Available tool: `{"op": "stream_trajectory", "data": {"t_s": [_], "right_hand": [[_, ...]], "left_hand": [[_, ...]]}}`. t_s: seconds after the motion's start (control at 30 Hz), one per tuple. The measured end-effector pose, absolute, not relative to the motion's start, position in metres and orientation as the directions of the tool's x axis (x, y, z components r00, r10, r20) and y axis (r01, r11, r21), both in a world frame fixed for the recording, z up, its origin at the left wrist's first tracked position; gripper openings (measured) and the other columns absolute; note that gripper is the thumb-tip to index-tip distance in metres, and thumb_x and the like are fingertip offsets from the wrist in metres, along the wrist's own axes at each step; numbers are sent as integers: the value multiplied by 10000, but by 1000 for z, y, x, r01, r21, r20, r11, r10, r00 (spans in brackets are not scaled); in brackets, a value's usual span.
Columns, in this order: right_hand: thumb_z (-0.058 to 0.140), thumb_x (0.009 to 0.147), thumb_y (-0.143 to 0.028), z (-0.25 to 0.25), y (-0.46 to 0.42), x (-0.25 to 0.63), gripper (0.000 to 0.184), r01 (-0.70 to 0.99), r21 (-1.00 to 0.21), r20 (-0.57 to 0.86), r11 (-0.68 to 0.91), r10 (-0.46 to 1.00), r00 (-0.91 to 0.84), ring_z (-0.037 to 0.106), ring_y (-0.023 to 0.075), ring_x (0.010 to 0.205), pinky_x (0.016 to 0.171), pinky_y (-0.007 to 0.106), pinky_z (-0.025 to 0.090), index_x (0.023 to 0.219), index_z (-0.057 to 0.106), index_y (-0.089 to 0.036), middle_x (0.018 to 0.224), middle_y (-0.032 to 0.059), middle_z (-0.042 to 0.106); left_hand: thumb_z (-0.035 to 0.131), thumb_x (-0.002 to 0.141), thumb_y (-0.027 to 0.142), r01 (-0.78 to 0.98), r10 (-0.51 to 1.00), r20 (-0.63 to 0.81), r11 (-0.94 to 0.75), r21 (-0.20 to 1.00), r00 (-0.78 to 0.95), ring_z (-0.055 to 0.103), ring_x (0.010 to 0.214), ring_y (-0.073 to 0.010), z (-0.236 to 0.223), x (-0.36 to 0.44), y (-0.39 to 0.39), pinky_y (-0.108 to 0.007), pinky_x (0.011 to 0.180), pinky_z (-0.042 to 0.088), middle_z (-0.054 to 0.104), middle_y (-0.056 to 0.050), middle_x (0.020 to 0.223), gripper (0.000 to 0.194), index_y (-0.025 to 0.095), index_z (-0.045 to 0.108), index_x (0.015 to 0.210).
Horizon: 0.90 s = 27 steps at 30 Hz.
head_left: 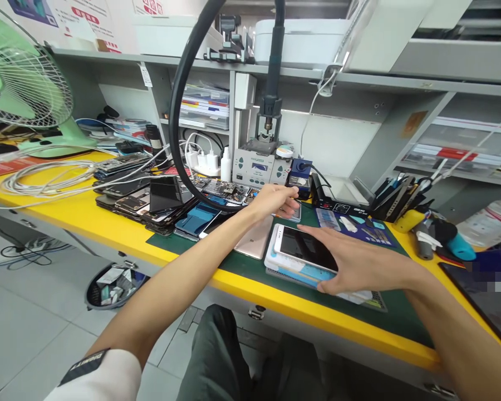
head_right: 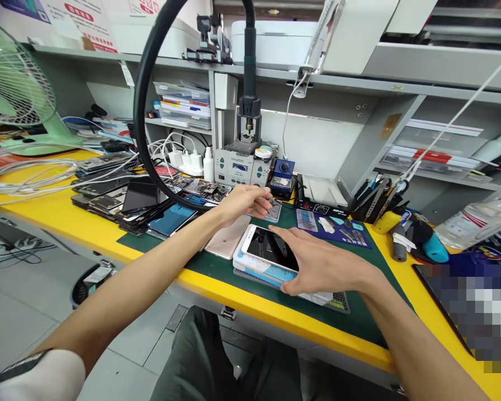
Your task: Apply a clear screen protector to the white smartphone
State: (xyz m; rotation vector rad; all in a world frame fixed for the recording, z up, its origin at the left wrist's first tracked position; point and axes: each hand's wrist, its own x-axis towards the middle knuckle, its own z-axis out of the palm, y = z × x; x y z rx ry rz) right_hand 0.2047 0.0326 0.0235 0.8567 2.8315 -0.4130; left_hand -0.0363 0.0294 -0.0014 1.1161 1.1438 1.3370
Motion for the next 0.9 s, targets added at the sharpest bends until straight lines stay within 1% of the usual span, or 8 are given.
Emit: {"op": "stream_trajectory", "data": {"t_s": [0.2, 0.37, 0.47, 0.63, 0.7, 0.8, 0.83, 0.9], "right_hand": [[805, 691, -504, 27, 46, 207, 1178, 562, -227, -241, 795, 513, -824, 547, 434, 1362, 1091, 524, 483, 1679, 201, -284, 1678, 130, 356], [792, 708, -481, 31, 45, 207, 1168, 584, -212, -270, 784, 527, -806, 634, 412, 1254, 1047, 526, 513, 1682, 170, -309, 1692, 129, 328], [781, 726, -475, 30, 44, 205, 1169, 585, -195, -295, 787, 521, -801, 598, 427, 1298, 1070, 533, 499, 1686, 138, -300, 1700, 139, 301], [787, 718, -433, 22, 44, 205, 1148, 541, -224, -227, 811, 496, -838, 434, 426, 1463, 1132, 506, 458, 1679, 171, -310, 1605, 122, 446], [802, 709, -452, 23, 42, 207, 1168, 528, -256, -211, 810, 486, -848, 367, 428, 1508, 1154, 509, 440, 1681, 175, -291, 1609, 132, 442], [834, 682, -600, 32, 39, 213, 1243, 519, -345, -181, 782, 487, -854, 311, 429, 1539, 1192, 530, 397, 1681, 179, -256, 1684, 156, 327], [825, 694, -628, 36, 40, 216, 1221, 523, -400, -136, 752, 516, -846, 349, 411, 1526, 1183, 524, 412, 1676, 202, -257, 1689, 154, 321], [777, 778, -612, 44, 47, 223, 1015, 537, -525, 45, 660, 652, -757, 515, 349, 1421, 1118, 481, 491, 1625, 347, -256, 1610, 147, 462]], "left_hand": [[694, 925, 397, -110, 998, 47, -52, 993, -48, 671, 627, -155, -1, -37, 29, -317, 666, 588, 744, -98, 803, 280, 118, 691, 903], [658, 948, 361, -106, 998, 49, -53, 993, -41, 670, 633, -154, 1, -37, 28, -311, 662, 590, 739, -98, 797, 253, 113, 689, 905], [652, 953, 355, -105, 998, 47, -52, 993, -46, 667, 630, -152, 1, -37, 28, -315, 664, 592, 739, -96, 798, 249, 114, 691, 903], [665, 942, 345, -82, 998, 37, -41, 996, -54, 666, 621, -153, -1, -34, 28, -321, 663, 593, 740, -88, 790, 241, 119, 709, 873], [687, 923, 357, -69, 998, 33, -37, 997, -61, 659, 609, -147, -1, -33, 26, -313, 653, 589, 739, -88, 786, 250, 118, 712, 856], [742, 868, 403, -59, 996, 45, -49, 997, -72, 656, 621, -142, -1, -32, 25, -301, 650, 588, 740, -81, 788, 281, 124, 716, 880], [754, 851, 417, -58, 996, 52, -57, 997, -78, 657, 625, -143, -1, -32, 24, -305, 656, 592, 741, -78, 793, 295, 126, 717, 882], [769, 827, 435, -54, 995, 66, -70, 996, -79, 663, 641, -145, 0, -33, 24, -309, 672, 597, 745, -78, 807, 314, 129, 722, 878]]}}
